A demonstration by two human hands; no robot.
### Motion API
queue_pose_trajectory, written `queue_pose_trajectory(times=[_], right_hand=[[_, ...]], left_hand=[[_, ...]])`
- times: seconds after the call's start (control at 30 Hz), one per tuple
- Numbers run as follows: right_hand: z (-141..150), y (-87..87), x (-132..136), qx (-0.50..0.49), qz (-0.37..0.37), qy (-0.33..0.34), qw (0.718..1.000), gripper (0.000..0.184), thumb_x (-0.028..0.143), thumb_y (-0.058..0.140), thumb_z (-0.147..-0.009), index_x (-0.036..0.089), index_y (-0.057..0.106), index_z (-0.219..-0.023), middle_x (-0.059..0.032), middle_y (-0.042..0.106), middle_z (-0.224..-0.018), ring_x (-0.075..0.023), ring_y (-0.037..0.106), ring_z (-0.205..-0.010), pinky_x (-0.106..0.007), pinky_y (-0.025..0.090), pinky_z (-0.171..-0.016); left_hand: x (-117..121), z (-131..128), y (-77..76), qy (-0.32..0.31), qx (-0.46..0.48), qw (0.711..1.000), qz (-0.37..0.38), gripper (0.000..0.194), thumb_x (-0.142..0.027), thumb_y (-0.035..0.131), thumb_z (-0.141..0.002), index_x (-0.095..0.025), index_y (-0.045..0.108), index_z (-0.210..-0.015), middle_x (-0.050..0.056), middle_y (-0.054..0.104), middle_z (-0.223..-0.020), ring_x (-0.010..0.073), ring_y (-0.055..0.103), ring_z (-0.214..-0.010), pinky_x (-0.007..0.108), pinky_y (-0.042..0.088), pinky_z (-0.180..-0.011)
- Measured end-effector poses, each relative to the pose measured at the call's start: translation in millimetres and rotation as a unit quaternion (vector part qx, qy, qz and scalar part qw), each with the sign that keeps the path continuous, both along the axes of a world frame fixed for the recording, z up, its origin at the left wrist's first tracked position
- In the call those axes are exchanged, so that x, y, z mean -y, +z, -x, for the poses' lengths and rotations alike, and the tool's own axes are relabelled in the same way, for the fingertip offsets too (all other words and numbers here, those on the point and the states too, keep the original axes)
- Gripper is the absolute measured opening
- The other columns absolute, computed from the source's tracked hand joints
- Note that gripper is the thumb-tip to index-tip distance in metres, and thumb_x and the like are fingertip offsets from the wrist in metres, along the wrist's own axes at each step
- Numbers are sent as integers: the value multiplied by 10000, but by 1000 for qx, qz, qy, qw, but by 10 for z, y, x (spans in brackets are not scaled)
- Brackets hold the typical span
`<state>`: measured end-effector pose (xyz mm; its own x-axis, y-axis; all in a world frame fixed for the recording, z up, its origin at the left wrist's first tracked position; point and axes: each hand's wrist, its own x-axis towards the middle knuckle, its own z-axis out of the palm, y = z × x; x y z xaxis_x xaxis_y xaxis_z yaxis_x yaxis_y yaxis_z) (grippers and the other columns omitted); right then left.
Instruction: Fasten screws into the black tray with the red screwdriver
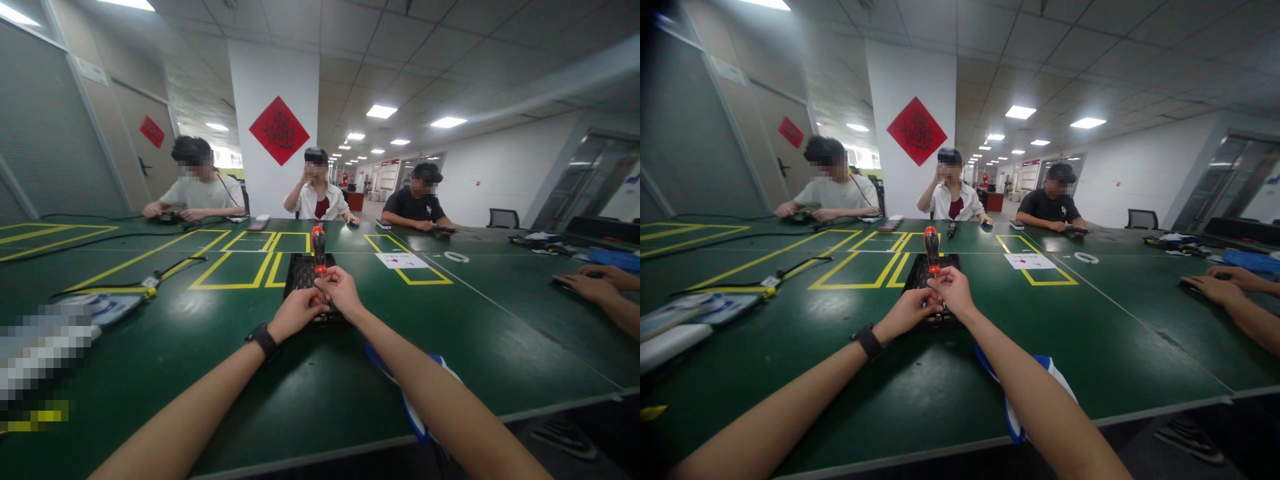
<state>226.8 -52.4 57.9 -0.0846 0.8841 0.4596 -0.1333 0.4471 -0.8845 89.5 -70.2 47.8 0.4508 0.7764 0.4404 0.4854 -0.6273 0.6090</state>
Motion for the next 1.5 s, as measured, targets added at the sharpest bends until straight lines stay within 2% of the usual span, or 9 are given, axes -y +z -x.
queue_pose_trajectory(times=[0.2, 0.33, 0.43, 0.67, 0.97, 1.17, 1.27, 1.37, 1.5], right_hand=[[1, 6, 14, 24, 9, 30, 999, 262, 399, 609, -679, 153, 578, -763, 58, 500, -476, -37, 381, -344, -172, 305, -353], [-16, 15, 5, 27, 21, 65, 997, 289, 401, 596, -690, 150, 598, -834, -12, 641, -690, -30, 419, -392, -167, 332, -375], [-30, 17, -3, 28, 29, 83, 996, 304, 387, 603, -684, 148, 593, -871, -37, 657, -764, -35, 442, -421, -167, 360, -390], [-19, -25, -41, -7, 17, 38, 999, 249, 336, 649, -639, 162, 493, -727, 17, 588, -651, -42, 442, -409, -175, 375, -392], [4, -30, -26, -1, 13, -2, 1000, 325, 384, 671, -598, 178, 449, -716, 64, 505, -561, -40, 409, -367, -166, 315, -347], [-13, 12, 5, 27, 12, 31, 999, 289, 427, 578, -698, 151, 573, -785, 44, 503, -542, -34, 391, -378, -162, 304, -360], [-37, 14, -1, 31, 15, 51, 998, 308, 425, 540, -733, 146, 610, -844, 13, 549, -632, -28, 396, -405, -158, 318, -367], [-59, 6, -11, 23, 26, 75, 997, 295, 401, 549, -733, 156, 611, -887, -11, 590, -735, -32, 421, -443, -162, 353, -386], [-56, -8, -22, 20, 29, 78, 996, 284, 380, 576, -716, 150, 610, -878, -17, 613, -726, -44, 451, -460, -174, 378, -412]], left_hand=[[0, 1, 6, 2, -27, 999, -47, 79, -207, 521, -744, -151, 572, -719, 24, 613, -685, 132, 546, -635, 228, 381, -621], [6, -3, 16, 20, -46, 996, -69, 108, -199, 487, -768, -150, 546, -692, 37, 600, -683, 134, 538, -630, 225, 361, -601], [16, -5, 30, 31, -51, 996, -67, 165, -231, 457, -797, -149, 538, -679, 42, 595, -681, 135, 535, -624, 222, 350, -584], [18, 6, 25, 42, -37, 997, -59, 218, -290, 427, -818, -156, 571, -722, 19, 596, -669, 125, 516, -608, 218, 354, -584], [21, 8, 26, 18, -34, 998, -53, 170, -327, 566, -729, -158, 554, -716, -11, 574, -631, 114, 508, -576, 213, 353, -570], [21, -6, 23, 16, -41, 997, -63, 111, -234, 538, -744, -155, 532, -665, 20, 600, -674, 131, 537, -632, 221, 372, -607], [1, 0, 0, 12, -37, 997, -60, 116, -218, 498, -768, -153, 539, -682, 29, 609, -687, 133, 546, -636, 221, 374, -601], [-15, 7, -11, 2, -25, 998, -57, 152, -210, 447, -797, -154, 552, -703, 38, 627, -722, 138, 563, -660, 226, 382, -615], [-17, 11, -3, 5, -13, 999, -51, 177, -223, 434, -804, -151, 559, -701, 44, 641, -746, 143, 576, -670, 233, 391, -630]])
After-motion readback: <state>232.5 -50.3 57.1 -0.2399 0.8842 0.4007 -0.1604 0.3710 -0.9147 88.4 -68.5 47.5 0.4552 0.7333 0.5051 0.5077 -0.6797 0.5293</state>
